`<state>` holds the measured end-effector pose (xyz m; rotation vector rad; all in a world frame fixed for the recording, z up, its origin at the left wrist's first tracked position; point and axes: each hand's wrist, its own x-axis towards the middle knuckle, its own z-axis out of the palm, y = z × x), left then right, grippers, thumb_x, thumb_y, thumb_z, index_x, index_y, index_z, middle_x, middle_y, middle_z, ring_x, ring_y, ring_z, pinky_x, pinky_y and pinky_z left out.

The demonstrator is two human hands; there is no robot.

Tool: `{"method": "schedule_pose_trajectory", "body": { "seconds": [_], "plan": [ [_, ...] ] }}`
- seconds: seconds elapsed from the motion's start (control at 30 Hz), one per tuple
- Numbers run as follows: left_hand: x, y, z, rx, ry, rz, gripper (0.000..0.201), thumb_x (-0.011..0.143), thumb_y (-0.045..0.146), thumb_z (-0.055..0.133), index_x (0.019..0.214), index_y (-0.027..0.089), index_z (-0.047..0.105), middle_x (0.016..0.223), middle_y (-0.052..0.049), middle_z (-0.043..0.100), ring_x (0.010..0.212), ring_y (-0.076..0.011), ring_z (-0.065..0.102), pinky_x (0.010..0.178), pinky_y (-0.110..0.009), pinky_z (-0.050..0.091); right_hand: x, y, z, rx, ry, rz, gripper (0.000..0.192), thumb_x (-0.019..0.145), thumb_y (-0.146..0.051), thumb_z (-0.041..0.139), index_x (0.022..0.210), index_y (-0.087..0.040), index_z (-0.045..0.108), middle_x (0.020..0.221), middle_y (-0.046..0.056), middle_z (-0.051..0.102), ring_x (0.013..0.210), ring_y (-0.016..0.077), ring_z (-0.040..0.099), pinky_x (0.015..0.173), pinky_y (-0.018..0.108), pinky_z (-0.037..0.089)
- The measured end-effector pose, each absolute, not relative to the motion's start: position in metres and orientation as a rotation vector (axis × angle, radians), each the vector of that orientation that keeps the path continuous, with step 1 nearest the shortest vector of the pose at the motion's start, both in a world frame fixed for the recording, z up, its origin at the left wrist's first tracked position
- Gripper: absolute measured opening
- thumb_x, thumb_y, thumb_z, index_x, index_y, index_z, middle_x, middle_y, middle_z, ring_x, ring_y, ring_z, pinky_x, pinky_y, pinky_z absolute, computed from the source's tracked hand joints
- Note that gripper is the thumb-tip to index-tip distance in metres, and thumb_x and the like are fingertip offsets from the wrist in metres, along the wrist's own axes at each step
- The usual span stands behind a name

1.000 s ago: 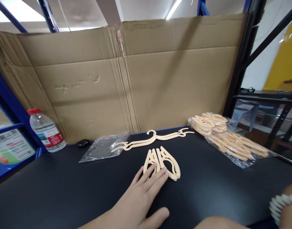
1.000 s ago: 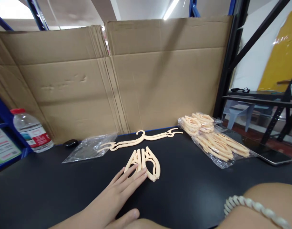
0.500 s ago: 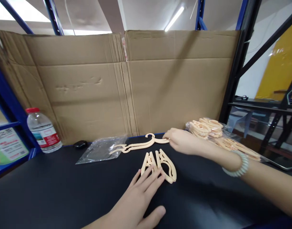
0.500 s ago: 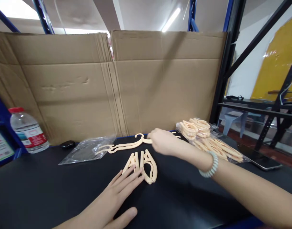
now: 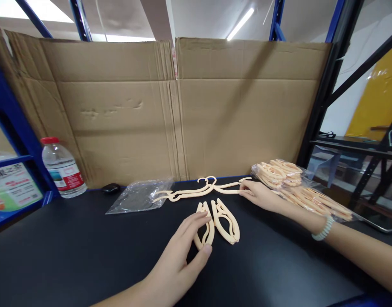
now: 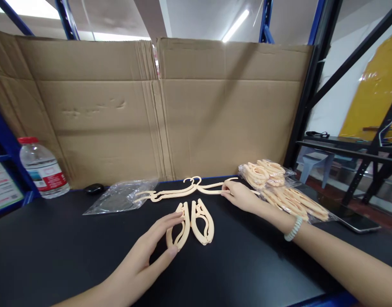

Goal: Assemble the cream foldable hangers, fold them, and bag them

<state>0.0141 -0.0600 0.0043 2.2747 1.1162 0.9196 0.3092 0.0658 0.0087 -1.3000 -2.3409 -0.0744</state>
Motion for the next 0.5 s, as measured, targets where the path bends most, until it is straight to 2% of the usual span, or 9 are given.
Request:
{"method": "schedule_pose_trajectory", "body": {
  "seconds": [0.13,0.23,0.33,0.4,0.5],
  "plan": [
    [0.015,-0.055,0.010,2.001,1.179,1.073,0.034,0.090,0.034,0.051,0.123,0.028,0.055,0.130,-0.006,0.057,0.123,-0.0274,0.050,0.109,-0.048,0.035,0.321,0.047,0.031,-1.302,-2.228,-0.117,0.013,0.090,-0.031,0.048,0.087,-0.020,0.055,0.075,0.002,0.064,0.065,0.0172,0.058,0.059,0.028,0.042],
    [0.012,-0.047,0.008,1.760,1.177,1.186,0.031,0.089,0.035,0.053,0.116,0.024,0.060,0.126,-0.007,0.060,0.122,-0.0279,0.051,0.109,-0.047,0.036,0.331,0.035,0.038,-1.261,-2.123,-0.187,0.015,0.089,-0.035,0.051,0.086,-0.022,0.057,0.077,0.003,0.065,0.065,0.0178,0.058,0.059,0.029,0.043],
    [0.009,-0.037,0.003,1.510,1.192,1.277,0.031,0.085,0.035,0.057,0.112,0.019,0.061,0.124,-0.010,0.061,0.121,-0.0292,0.052,0.105,-0.046,0.041,0.335,0.028,0.031,-1.225,-2.018,-0.187,0.019,0.090,-0.038,0.050,0.093,-0.022,0.059,0.079,0.003,0.066,0.063,0.0177,0.058,0.057,0.030,0.044],
    [0.008,-0.031,0.000,1.328,1.186,1.350,0.040,0.084,0.035,0.060,0.119,0.017,0.056,0.127,-0.012,0.058,0.118,-0.0289,0.054,0.101,-0.045,0.045,0.335,0.026,0.024,-1.225,-1.971,-0.188,0.022,0.090,-0.039,0.049,0.099,-0.023,0.060,0.083,0.004,0.068,0.064,0.0188,0.060,0.057,0.031,0.045],
    [0.007,-0.026,-0.001,1.147,1.147,1.458,0.059,0.083,0.035,0.062,0.136,0.019,0.039,0.138,-0.013,0.047,0.116,-0.0266,0.056,0.097,-0.041,0.050,0.333,0.023,0.017,-1.201,-1.966,-0.186,0.023,0.091,-0.039,0.048,0.100,-0.023,0.062,0.087,0.005,0.069,0.071,0.0207,0.063,0.060,0.032,0.048]
  ]
}}
